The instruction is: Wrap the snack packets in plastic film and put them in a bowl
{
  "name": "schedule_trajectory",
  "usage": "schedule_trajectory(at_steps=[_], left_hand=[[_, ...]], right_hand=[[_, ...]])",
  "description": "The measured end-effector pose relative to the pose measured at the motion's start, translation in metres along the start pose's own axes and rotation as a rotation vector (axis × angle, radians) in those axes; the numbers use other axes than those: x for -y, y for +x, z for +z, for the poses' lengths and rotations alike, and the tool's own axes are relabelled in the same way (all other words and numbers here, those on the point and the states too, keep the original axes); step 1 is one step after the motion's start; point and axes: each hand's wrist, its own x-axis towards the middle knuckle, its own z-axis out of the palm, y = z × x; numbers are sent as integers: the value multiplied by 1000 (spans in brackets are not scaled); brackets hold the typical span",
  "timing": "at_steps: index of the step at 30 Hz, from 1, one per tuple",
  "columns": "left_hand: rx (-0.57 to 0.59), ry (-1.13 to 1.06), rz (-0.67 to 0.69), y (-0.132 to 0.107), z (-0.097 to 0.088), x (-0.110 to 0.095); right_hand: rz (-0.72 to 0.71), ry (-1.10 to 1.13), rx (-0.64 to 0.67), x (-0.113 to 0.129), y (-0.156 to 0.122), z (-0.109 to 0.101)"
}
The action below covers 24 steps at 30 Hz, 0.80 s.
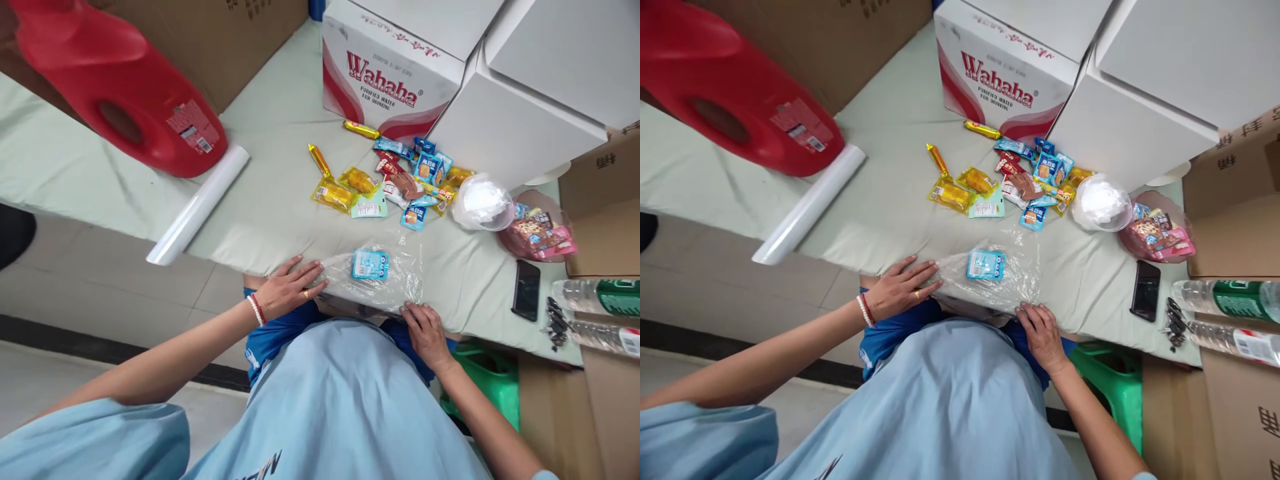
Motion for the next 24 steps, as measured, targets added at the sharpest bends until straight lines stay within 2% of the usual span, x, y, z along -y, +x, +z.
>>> schedule_trajectory(at_steps=[3, 7, 9, 12, 15, 18, 21, 24], left_hand=[[-66, -27, -45, 7, 9, -11], [-104, -70, -90, 18, 9, -23], [-127, -95, -126, 23, 5, -25], [-128, -158, -153, 32, -5, -21], [-36, -193, -112, 40, -20, -13], [69, -176, -50, 44, -33, -8], [107, -97, -47, 46, -36, -9], [85, -30, -80, 49, -28, -14]], right_hand=[[-29, 47, -48, 2, 14, -7], [-37, 198, -47, 14, 42, -36], [4, 323, -48, 16, 60, -51], [150, 550, -18, 12, 88, -64], [354, 748, 38, 1, 113, -67], [521, 862, 14, -7, 136, -65], [598, 905, 10, -13, 156, -62], [631, 892, 40, -18, 171, -59]])
